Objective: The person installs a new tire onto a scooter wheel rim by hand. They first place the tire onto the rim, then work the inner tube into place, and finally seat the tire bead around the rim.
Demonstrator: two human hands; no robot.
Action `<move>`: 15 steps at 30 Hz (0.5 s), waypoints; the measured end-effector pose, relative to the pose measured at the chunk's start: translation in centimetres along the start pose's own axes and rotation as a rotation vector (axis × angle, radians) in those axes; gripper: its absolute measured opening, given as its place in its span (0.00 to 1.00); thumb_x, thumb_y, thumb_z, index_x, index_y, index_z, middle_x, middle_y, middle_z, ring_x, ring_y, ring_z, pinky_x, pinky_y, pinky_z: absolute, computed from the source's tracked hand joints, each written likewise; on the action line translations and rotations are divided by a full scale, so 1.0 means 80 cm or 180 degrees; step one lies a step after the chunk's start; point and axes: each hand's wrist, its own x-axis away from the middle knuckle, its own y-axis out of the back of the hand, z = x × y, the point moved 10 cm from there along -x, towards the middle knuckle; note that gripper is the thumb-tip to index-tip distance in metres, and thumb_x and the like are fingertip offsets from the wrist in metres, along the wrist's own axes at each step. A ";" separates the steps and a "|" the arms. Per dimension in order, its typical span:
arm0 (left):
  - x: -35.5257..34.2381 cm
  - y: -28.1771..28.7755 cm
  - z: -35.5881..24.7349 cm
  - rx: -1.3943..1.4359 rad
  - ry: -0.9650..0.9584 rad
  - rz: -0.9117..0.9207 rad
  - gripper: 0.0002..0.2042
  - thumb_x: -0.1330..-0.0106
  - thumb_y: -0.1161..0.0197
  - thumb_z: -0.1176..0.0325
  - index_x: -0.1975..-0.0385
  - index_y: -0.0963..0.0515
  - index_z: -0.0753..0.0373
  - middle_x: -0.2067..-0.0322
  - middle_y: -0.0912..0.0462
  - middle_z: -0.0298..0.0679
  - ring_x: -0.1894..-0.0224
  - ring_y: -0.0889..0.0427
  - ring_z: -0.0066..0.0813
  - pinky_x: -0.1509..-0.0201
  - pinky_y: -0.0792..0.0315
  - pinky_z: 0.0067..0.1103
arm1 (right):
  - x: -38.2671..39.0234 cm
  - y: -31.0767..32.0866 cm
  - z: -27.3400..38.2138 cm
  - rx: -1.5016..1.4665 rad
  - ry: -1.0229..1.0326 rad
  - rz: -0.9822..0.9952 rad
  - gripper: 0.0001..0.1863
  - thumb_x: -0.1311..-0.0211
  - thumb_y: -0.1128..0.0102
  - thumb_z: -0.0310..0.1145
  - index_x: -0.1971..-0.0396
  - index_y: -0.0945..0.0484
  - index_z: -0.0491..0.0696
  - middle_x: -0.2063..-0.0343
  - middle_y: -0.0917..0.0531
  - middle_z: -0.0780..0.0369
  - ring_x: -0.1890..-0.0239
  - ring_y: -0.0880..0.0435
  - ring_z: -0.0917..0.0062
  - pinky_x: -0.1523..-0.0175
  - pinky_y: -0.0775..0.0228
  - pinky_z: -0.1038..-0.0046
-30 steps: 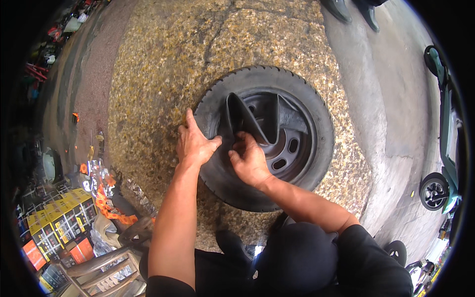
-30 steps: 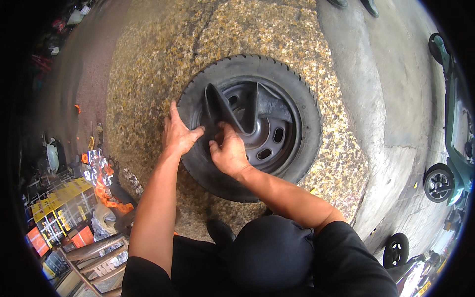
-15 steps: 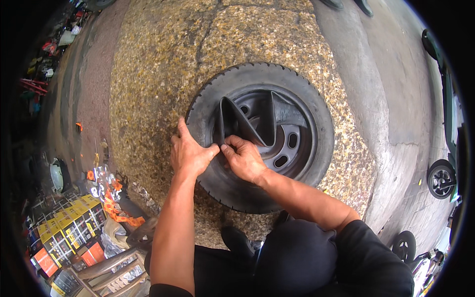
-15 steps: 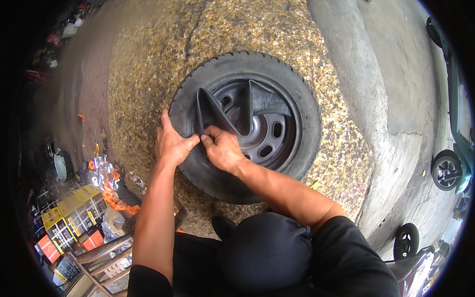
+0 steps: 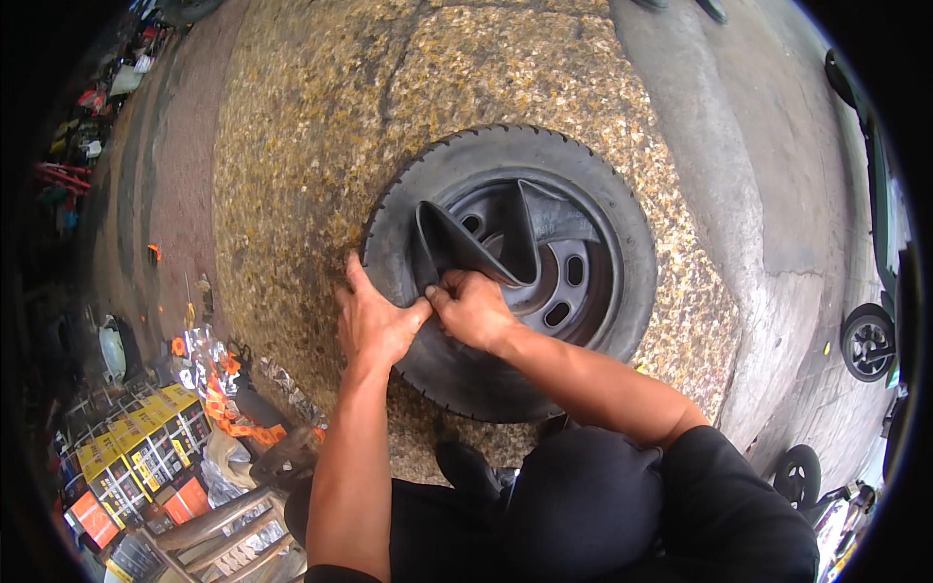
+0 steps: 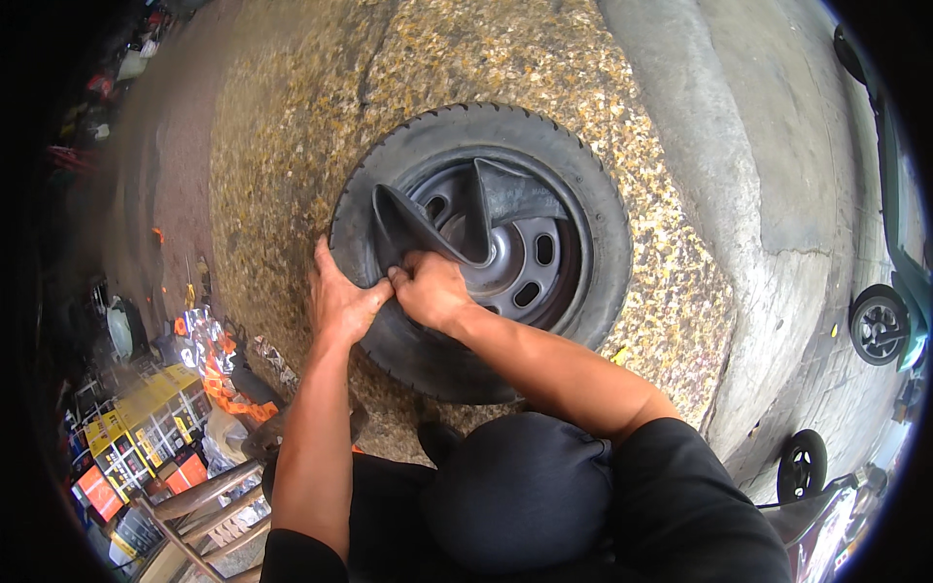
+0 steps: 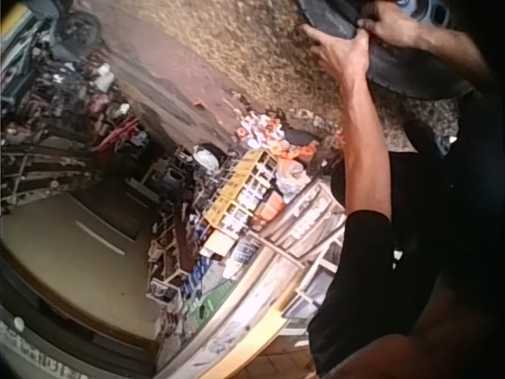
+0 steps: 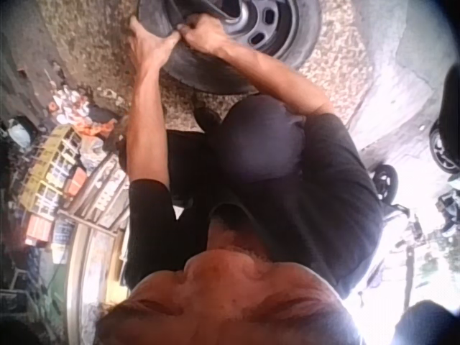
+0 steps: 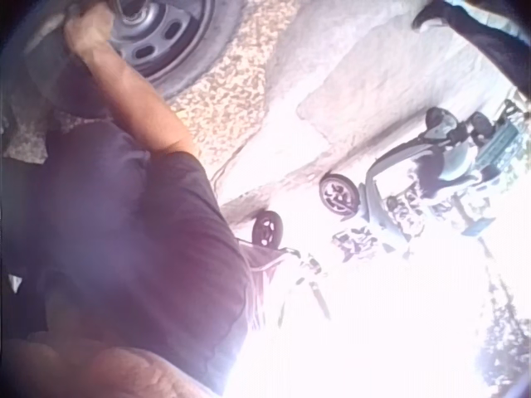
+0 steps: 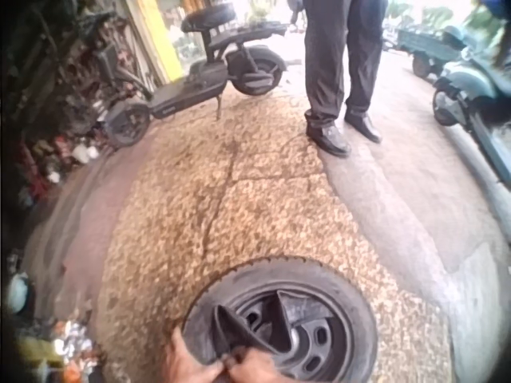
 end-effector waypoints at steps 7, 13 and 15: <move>0.007 0.001 0.005 -0.0006 0.0086 0.0009 0.60 0.55 0.20 0.48 0.24 0.56 0.54 0.37 0.35 0.62 0.38 0.27 0.61 0.34 0.31 0.46 | 0.019 -0.035 -0.008 -0.2274 -0.0410 0.0918 0.35 0.31 0.40 0.49 0.37 0.31 0.35 0.55 0.21 0.55 0.56 0.24 0.73 0.49 0.28 0.70; 0.017 -0.006 0.018 -0.0003 0.0258 0.0153 0.62 0.57 0.19 0.49 0.24 0.55 0.55 0.36 0.33 0.61 0.35 0.30 0.59 0.32 0.33 0.43 | 0.028 -0.040 -0.012 -0.2270 -0.0362 0.0965 0.44 0.33 0.38 0.48 0.29 0.44 0.34 0.47 0.23 0.54 0.50 0.25 0.74 0.44 0.30 0.73; 0.018 -0.010 0.019 0.0054 0.0126 0.0129 0.62 0.57 0.20 0.47 0.24 0.55 0.55 0.37 0.34 0.64 0.37 0.28 0.62 0.34 0.31 0.45 | 0.027 -0.037 -0.017 -0.1993 -0.0173 0.0842 0.38 0.33 0.37 0.47 0.34 0.36 0.35 0.54 0.19 0.56 0.58 0.24 0.76 0.48 0.31 0.76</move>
